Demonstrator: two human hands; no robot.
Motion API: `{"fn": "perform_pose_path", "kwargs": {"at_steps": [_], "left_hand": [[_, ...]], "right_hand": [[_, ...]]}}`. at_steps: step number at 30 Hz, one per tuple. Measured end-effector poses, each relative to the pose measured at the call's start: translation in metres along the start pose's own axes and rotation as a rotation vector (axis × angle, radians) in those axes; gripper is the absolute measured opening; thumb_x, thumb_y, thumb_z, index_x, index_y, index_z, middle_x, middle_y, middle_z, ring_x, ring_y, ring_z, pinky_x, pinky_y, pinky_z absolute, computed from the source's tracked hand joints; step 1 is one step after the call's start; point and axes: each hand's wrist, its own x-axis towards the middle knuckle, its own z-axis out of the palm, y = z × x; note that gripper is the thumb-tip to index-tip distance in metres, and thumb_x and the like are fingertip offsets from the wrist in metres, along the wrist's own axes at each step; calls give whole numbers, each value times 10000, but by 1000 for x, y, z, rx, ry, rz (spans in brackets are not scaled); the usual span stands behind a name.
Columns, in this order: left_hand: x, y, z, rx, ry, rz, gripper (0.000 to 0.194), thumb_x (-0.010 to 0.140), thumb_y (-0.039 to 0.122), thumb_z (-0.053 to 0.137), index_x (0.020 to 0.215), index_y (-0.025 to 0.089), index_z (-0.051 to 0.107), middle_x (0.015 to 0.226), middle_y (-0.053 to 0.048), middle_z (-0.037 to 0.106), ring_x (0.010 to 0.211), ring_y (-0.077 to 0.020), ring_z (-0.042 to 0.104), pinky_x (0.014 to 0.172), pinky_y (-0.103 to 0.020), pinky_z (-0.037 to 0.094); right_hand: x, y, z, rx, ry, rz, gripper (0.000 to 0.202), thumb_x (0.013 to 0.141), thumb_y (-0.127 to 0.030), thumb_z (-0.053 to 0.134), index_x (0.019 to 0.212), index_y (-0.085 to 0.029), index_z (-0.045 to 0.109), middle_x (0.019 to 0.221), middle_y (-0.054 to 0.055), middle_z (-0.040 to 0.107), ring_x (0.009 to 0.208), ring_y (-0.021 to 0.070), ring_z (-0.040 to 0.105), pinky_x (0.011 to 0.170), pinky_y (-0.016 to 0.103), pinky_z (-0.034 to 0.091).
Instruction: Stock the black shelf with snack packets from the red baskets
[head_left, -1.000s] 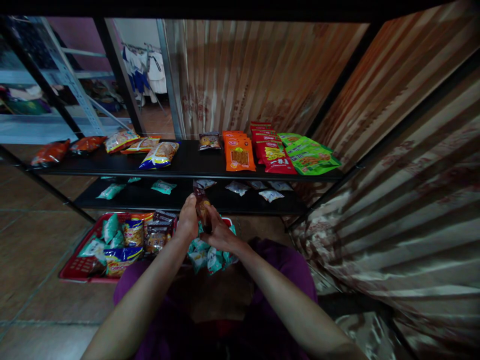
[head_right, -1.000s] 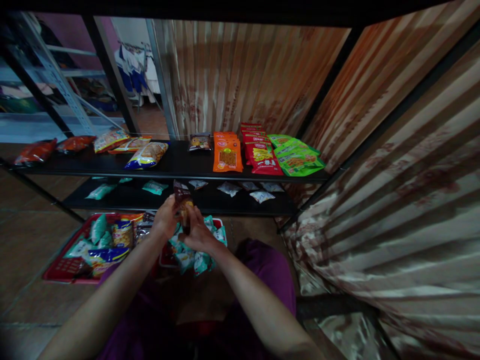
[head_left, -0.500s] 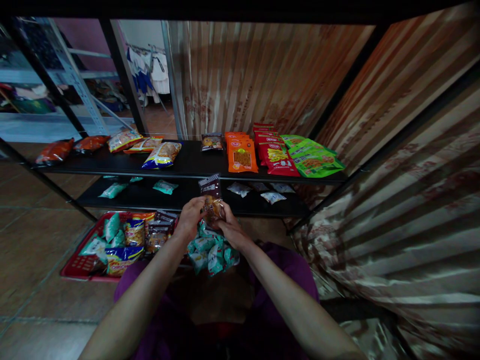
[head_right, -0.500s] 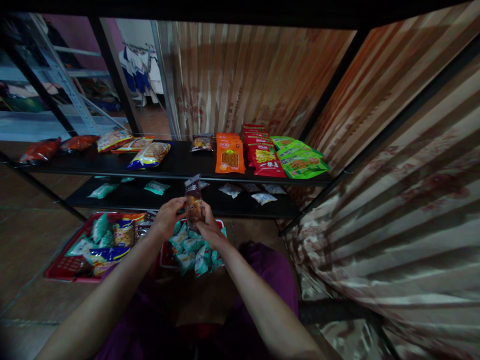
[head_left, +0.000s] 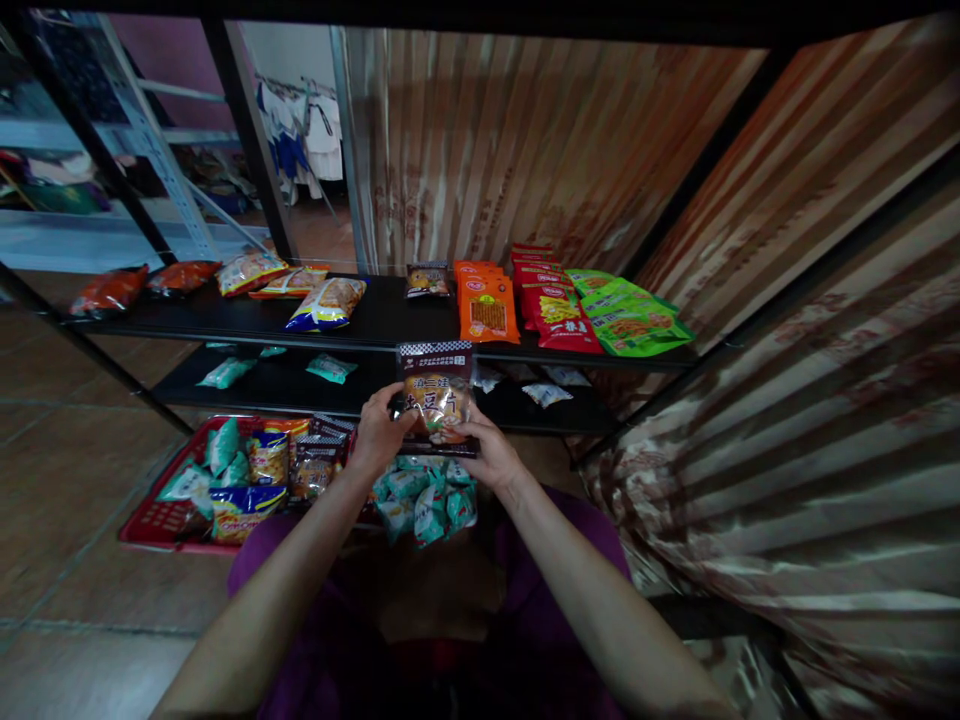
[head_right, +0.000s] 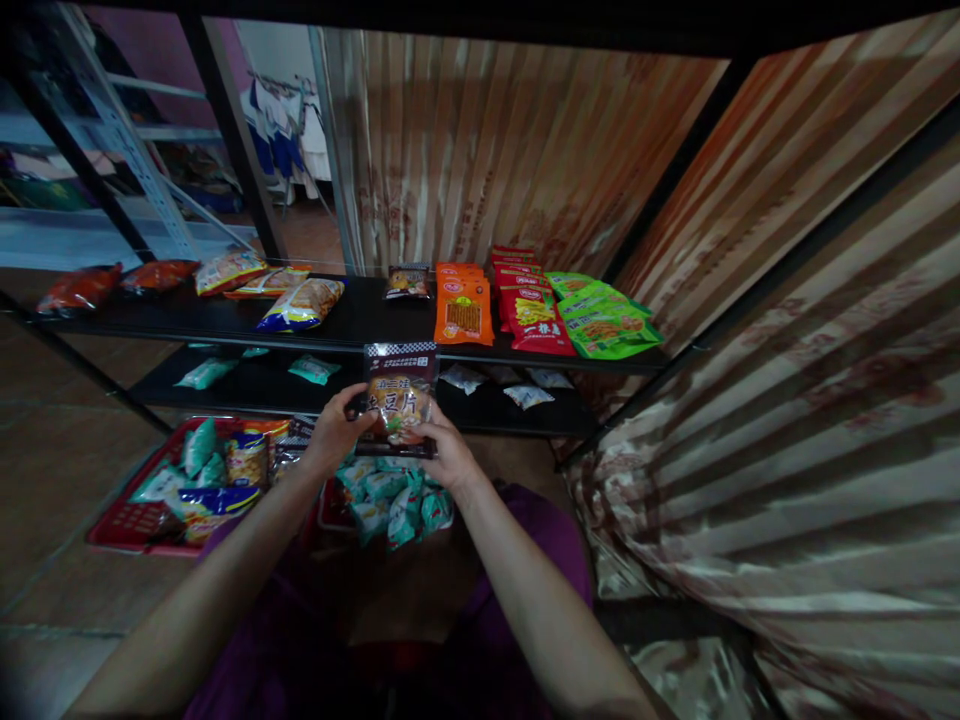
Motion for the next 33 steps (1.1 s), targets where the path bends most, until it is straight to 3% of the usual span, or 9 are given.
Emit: {"fn": "perform_pose_path", "kwargs": {"at_steps": [2,4,7,9,12,16,24,29,33], "left_hand": [[0,-3,0,-110,10,-89,587,661,203,720,1229,191,570,1276,-112,570,1162,-231,533,975,-364,427],[-1,-5,0,-319,-20,-235,549,678,235,722,1201,172,569,1203,-121,608,1064,-217,592,903,-348,474],[-6,-7,-2,-581,-161,-443,279,694,259,717,937,142,645,918,-80,673,795,-179,644,736,-335,536],[-10,-6,-4,-675,-239,-488,165,689,241,726,780,134,640,808,-53,661,724,-164,636,680,-329,552],[-13,-4,-9,-777,-345,-467,136,693,189,725,790,131,649,855,-63,676,769,-173,655,702,-333,568],[-16,-2,-14,-824,-487,-416,325,689,110,707,1009,139,654,949,-85,702,815,-197,684,791,-363,556],[-20,6,-11,-828,-343,-378,337,663,54,664,994,117,659,949,-63,709,824,-168,669,767,-302,561],[-17,5,-12,-798,-330,-357,413,656,61,656,1057,161,654,969,-50,707,799,-166,666,728,-302,551],[-9,-1,-14,-794,-355,-343,455,623,74,677,1069,162,661,962,-59,718,843,-189,674,817,-342,526]], "right_hand": [[3,-1,-3,-3,-4,7,632,570,-113,592,1175,-285,533,930,-27,716,872,208,676,819,385,536],[5,-3,-5,-12,18,23,634,577,-130,577,1188,-292,527,935,-20,719,896,223,675,829,417,533],[8,-7,-7,-30,65,54,647,571,-135,555,1199,-288,523,922,-12,723,906,233,675,840,439,526],[10,-9,-9,-39,75,66,653,566,-132,548,1202,-281,521,918,-7,724,904,233,675,845,439,524],[12,-12,-13,-30,48,62,642,575,-133,547,1201,-270,517,953,5,721,920,238,671,845,448,524],[14,-14,-18,-20,14,38,614,592,-135,556,1194,-250,521,1016,23,710,960,251,661,845,466,524],[12,-20,-22,-24,31,68,558,691,-147,628,1222,-269,506,987,2,709,863,186,676,793,388,544],[16,-22,-21,-43,33,66,618,672,-120,683,1245,-257,498,962,6,715,821,178,685,744,342,551],[21,-23,-21,-31,40,67,660,658,-115,701,1265,-254,481,948,11,724,801,180,694,726,333,556]]}}
